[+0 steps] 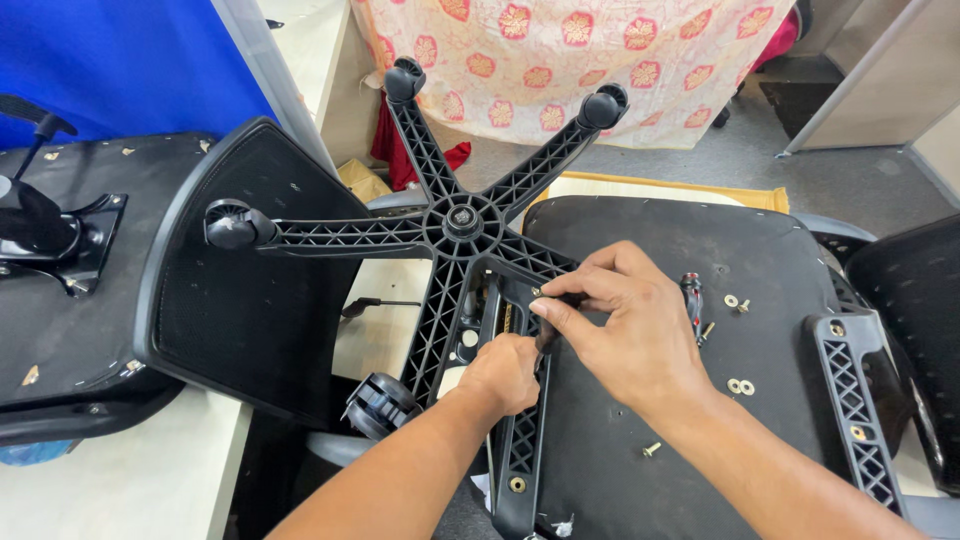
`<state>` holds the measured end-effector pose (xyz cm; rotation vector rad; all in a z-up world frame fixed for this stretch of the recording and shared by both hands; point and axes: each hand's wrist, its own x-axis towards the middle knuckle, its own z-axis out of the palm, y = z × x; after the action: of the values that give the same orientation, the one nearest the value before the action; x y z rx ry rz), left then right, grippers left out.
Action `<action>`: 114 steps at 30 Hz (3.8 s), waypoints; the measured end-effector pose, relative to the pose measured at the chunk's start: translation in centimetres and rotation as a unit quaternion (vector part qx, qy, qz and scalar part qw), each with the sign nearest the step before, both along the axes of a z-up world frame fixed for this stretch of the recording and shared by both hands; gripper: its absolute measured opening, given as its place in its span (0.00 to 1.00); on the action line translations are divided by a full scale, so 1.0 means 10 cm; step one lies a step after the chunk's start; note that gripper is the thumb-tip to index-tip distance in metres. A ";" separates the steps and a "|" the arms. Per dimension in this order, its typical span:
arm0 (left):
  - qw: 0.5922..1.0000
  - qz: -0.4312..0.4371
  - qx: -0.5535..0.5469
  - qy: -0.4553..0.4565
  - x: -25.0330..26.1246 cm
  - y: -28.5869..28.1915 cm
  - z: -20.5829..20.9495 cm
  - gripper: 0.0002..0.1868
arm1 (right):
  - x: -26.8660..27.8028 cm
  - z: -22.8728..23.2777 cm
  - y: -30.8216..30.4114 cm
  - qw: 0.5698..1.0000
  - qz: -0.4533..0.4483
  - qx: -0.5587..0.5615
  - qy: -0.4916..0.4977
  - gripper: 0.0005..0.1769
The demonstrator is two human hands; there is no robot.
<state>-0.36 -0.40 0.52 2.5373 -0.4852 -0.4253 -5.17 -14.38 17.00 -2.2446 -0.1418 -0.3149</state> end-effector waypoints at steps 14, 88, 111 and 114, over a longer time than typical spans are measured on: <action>0.999 0.051 -0.005 0.018 -0.02 -0.08 0.11 0.11 | -0.06 -0.04 -0.07 0.996 0.008 -0.076 0.038 0.27; 0.994 0.062 0.091 0.013 -0.41 -0.07 0.15 0.13 | -0.36 -1.56 -1.05 0.872 -0.061 -0.248 0.417 0.34; 0.983 -0.019 0.162 -0.090 -0.24 -0.12 0.03 0.16 | -0.40 -1.60 -1.05 0.881 -0.074 -0.245 0.399 0.35; 0.986 -0.016 0.145 -0.079 -0.26 -0.14 0.01 0.19 | -0.41 -1.60 -1.05 0.877 -0.078 -0.247 0.405 0.35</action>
<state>-2.97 -1.80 0.65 2.8636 -0.5574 -0.3283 -9.30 -24.84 0.98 -2.6992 0.4558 0.6686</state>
